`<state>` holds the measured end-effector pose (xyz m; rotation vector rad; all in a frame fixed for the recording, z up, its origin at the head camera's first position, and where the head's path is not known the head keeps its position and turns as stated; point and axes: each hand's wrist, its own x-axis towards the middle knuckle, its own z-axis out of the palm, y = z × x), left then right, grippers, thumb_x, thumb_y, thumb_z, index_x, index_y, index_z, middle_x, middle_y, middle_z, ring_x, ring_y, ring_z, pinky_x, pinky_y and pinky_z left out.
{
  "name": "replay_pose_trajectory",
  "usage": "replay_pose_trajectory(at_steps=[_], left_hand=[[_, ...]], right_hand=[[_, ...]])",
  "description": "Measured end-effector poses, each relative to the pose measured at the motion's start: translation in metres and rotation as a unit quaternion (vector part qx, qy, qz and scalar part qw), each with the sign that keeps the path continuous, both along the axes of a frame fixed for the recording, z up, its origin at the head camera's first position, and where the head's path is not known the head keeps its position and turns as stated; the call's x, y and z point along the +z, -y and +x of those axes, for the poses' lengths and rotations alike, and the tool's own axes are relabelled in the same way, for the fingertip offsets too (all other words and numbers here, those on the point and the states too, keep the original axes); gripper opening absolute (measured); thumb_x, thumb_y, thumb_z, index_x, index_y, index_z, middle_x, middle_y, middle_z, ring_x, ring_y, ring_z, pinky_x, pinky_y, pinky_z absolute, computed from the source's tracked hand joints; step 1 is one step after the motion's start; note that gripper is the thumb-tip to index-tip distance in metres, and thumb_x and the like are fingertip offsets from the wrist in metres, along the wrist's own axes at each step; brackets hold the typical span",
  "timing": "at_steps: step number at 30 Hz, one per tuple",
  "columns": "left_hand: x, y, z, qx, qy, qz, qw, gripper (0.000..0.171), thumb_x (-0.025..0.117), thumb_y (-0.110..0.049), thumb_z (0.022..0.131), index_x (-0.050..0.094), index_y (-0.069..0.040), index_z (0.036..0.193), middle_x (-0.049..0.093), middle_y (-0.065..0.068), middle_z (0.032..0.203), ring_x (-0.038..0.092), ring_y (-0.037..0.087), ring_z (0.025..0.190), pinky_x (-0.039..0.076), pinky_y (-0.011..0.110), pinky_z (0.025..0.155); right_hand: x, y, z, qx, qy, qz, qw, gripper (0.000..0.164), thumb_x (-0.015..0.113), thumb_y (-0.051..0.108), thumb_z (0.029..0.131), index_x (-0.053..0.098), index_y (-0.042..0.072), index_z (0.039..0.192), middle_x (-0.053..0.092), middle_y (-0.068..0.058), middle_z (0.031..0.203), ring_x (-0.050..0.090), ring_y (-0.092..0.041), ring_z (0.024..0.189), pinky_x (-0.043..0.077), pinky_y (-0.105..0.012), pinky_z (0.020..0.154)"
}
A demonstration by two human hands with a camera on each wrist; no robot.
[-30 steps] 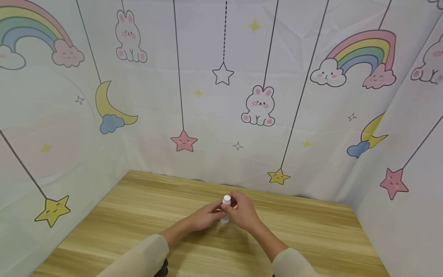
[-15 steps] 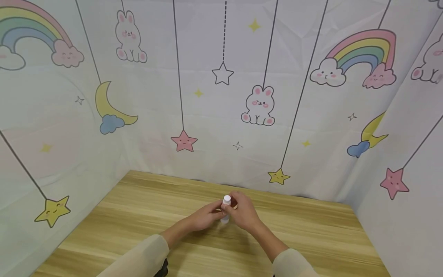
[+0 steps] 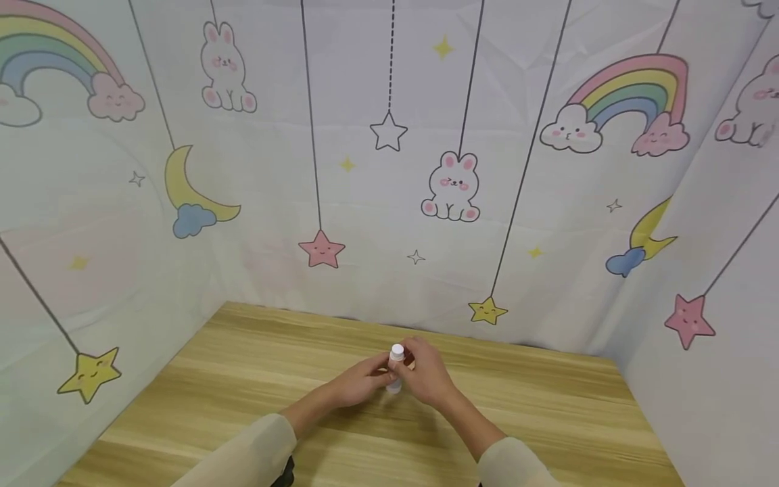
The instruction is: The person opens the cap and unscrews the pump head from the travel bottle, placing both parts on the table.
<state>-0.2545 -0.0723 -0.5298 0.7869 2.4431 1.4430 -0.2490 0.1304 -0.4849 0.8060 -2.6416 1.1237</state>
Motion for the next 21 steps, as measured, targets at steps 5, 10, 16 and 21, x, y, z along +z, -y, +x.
replay_pose_trajectory(at_steps=[5,10,16,21], left_hand=[[-0.0002,-0.0003,-0.0012,0.001,0.003,0.000,1.0000,0.058,0.051,-0.042,0.113,0.034,-0.029,0.167,0.054,-0.002,0.155,0.052,0.023,0.142,0.043,0.047,0.118],[-0.0012,-0.0005,-0.0026,-0.003,-0.002,0.000,1.0000,0.057,0.050,-0.042,0.113,0.035,-0.029,0.167,0.054,-0.001,0.155,0.052,0.023,0.142,0.043,0.048,0.118],[-0.0016,-0.0006,-0.0025,-0.002,0.007,0.001,1.0000,0.056,0.050,-0.044,0.113,0.037,-0.031,0.166,0.054,-0.002,0.155,0.052,0.023,0.142,0.043,0.047,0.118],[-0.0008,-0.0001,-0.0013,0.000,0.009,0.002,1.0000,0.056,0.050,-0.044,0.113,0.037,-0.031,0.166,0.054,-0.002,0.156,0.052,0.024,0.142,0.043,0.049,0.117]], right_hand=[[-0.0003,0.0005,-0.0009,-0.006,0.015,0.004,1.000,0.009,0.077,0.016,0.100,0.072,0.016,0.109,0.063,0.005,0.100,0.061,-0.014,0.095,0.053,-0.035,0.080],[0.0013,0.0002,-0.0008,-0.006,0.020,-0.001,1.000,0.009,0.077,0.013,0.100,0.072,0.015,0.108,0.063,0.004,0.100,0.061,-0.014,0.094,0.055,-0.035,0.081],[0.0004,-0.0010,-0.0005,0.001,0.022,-0.009,1.000,0.010,0.076,0.014,0.101,0.073,0.013,0.111,0.062,0.002,0.102,0.060,-0.015,0.093,0.055,-0.031,0.077],[0.0002,-0.0010,0.0000,0.009,0.016,-0.011,1.000,0.013,0.076,0.015,0.101,0.074,0.010,0.113,0.063,0.000,0.102,0.061,-0.016,0.093,0.056,-0.031,0.077]])
